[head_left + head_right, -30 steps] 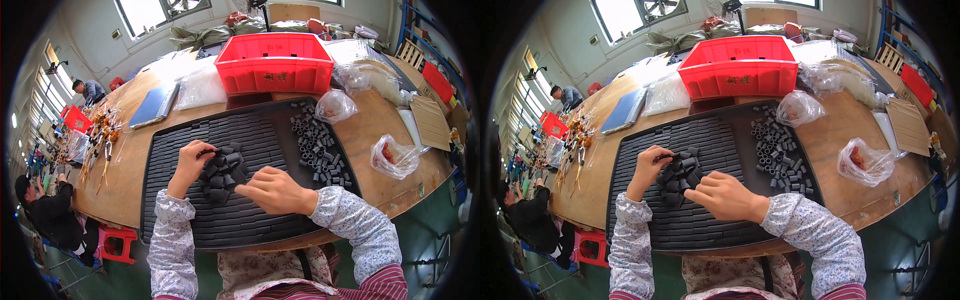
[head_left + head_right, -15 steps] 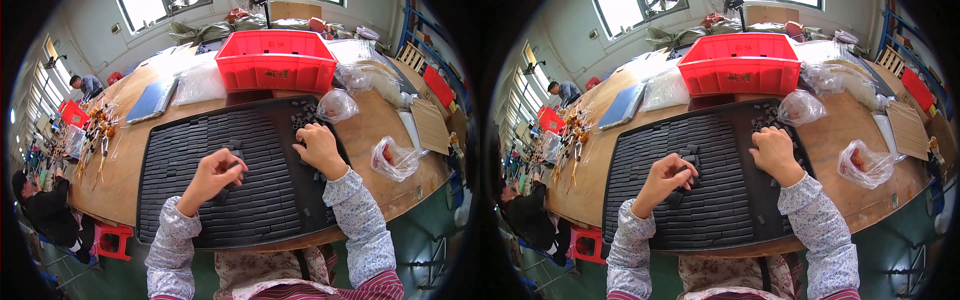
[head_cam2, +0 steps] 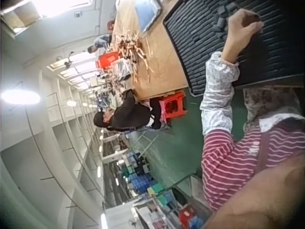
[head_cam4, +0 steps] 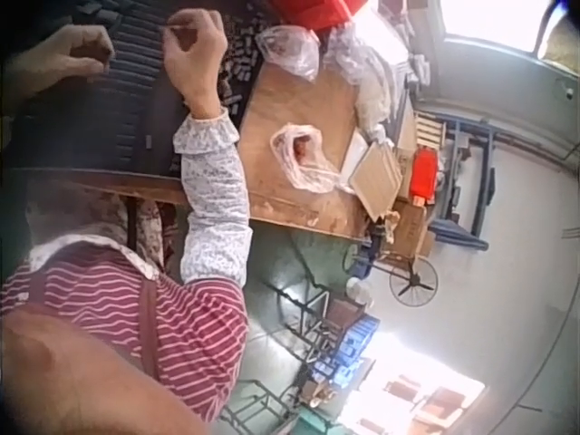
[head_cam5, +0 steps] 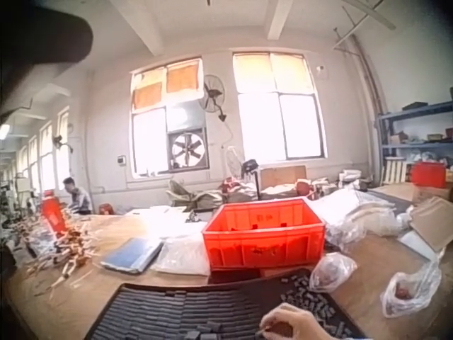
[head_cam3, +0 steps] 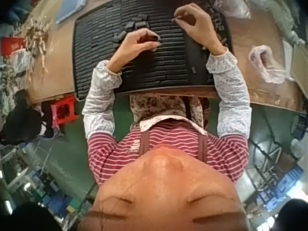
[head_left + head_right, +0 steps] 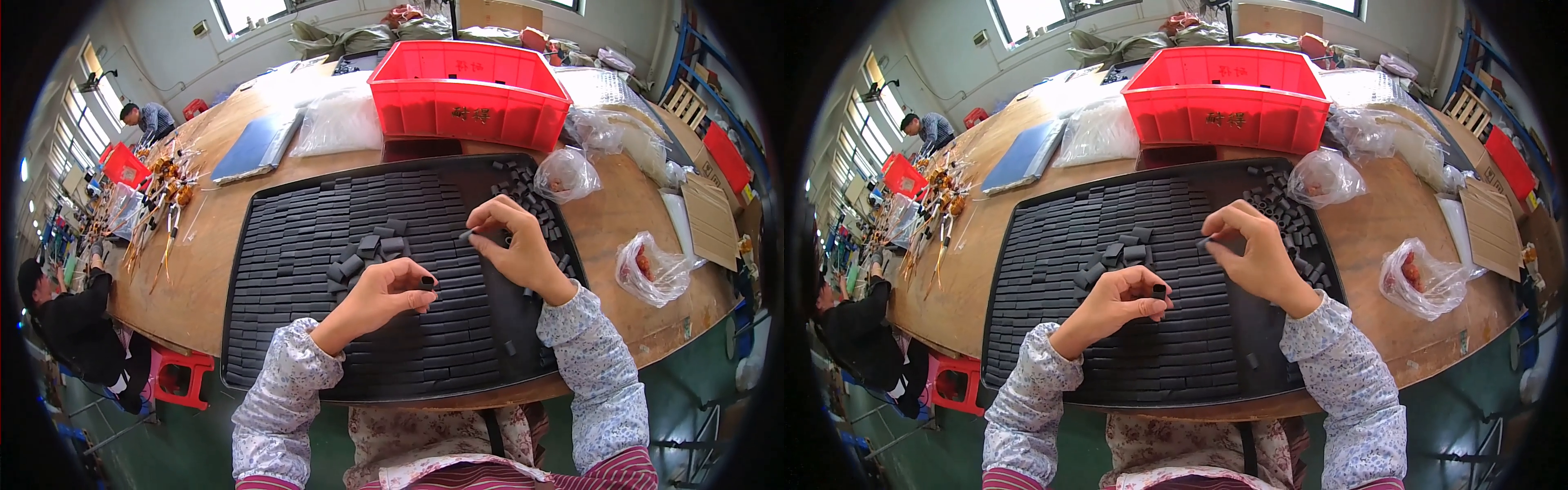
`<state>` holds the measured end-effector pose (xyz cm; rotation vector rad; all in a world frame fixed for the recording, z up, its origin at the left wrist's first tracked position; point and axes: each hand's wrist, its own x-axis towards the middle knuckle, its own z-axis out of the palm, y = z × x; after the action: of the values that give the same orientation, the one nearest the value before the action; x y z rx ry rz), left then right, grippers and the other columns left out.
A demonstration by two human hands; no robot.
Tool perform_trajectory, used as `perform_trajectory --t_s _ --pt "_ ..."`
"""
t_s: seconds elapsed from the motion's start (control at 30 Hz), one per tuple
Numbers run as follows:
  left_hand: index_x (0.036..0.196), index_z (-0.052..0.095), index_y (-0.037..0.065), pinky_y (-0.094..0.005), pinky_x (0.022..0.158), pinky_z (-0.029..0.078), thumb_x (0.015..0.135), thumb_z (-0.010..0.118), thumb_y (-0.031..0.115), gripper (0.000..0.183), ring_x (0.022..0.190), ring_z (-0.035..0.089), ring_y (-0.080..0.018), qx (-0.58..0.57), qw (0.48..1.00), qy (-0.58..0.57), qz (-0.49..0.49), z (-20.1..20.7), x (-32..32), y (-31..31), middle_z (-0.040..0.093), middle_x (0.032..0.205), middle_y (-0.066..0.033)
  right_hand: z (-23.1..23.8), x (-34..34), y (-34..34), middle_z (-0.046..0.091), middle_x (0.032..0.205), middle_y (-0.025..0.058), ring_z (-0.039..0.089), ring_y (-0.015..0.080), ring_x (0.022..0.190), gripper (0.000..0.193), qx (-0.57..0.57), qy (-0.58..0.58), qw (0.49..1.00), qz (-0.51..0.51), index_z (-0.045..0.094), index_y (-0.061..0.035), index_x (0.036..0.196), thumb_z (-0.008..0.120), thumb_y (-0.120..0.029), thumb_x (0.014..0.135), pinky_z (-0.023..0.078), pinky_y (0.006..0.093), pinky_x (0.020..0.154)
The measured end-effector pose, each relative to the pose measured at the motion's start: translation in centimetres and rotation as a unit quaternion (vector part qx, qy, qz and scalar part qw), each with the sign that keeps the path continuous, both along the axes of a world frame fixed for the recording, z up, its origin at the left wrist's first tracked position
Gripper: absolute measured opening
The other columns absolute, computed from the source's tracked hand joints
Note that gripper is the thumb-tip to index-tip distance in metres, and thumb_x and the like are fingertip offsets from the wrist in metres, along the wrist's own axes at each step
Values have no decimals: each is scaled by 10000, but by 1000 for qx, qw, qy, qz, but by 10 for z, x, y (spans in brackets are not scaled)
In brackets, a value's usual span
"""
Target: The person assembles small black plastic components by hand, fitting them together on a workstation mat.
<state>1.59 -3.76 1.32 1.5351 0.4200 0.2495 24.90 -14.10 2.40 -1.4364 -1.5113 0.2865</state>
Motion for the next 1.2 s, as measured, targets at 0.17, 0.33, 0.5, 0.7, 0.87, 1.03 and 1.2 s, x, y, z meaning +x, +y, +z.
perform_trajectory --t_s 0.17,0.33,0.5,0.7,0.87,1.03,1.2 --pt "1091 625 -15 -244 786 547 910 735 75 231 823 661 -92 -1 1000 -7 -6 -5 3 0 694 937 -43 -1 -20 -7 606 1011 -1 599 64 936 233 -76 294 928 215 606 -26 1099 683 57 895 510 225 848" --pt "1084 620 -26 -242 753 533 902 756 96 257 806 644 -87 -7 1000 -13 -3 -10 3 -1 678 924 -37 -6 -29 -7 627 1019 30 631 102 970 258 -95 270 934 213 609 -12 1095 671 98 870 541 278 863" --pt "1136 615 -18 -255 816 563 934 724 135 276 881 678 -109 -14 999 -24 -26 -8 1 0 710 1008 -75 6 -37 -11 672 1028 67 666 159 980 296 -12 75 973 220 645 7 1052 687 131 786 556 305 877" --pt "1124 620 -24 -246 793 551 938 722 134 264 846 671 -97 -57 998 -29 -7 2 3 -2 691 958 -44 -1 -37 -12 669 1057 59 656 143 966 342 11 102 978 179 630 -1 1125 723 84 807 544 295 868" --pt "1132 619 -28 -251 808 555 949 709 139 264 856 672 -101 -50 998 -42 -19 -3 3 -2 692 965 -53 -1 -37 -11 678 1016 82 681 170 913 347 17 31 980 197 637 -9 1116 718 94 794 563 309 839" --pt "1154 618 -32 -254 810 558 977 669 146 256 858 667 -102 -62 997 -43 -20 0 3 -3 699 992 -68 -4 -41 -11 681 1006 95 684 184 892 342 38 27 986 163 643 -12 1108 740 68 790 556 311 827" --pt "1237 629 -26 -240 815 557 1006 605 116 271 862 659 -94 -13 999 -42 2 5 0 5 700 1041 -70 -2 -43 -13 662 950 53 646 137 878 317 48 44 994 93 630 -13 1105 737 48 813 522 287 837"
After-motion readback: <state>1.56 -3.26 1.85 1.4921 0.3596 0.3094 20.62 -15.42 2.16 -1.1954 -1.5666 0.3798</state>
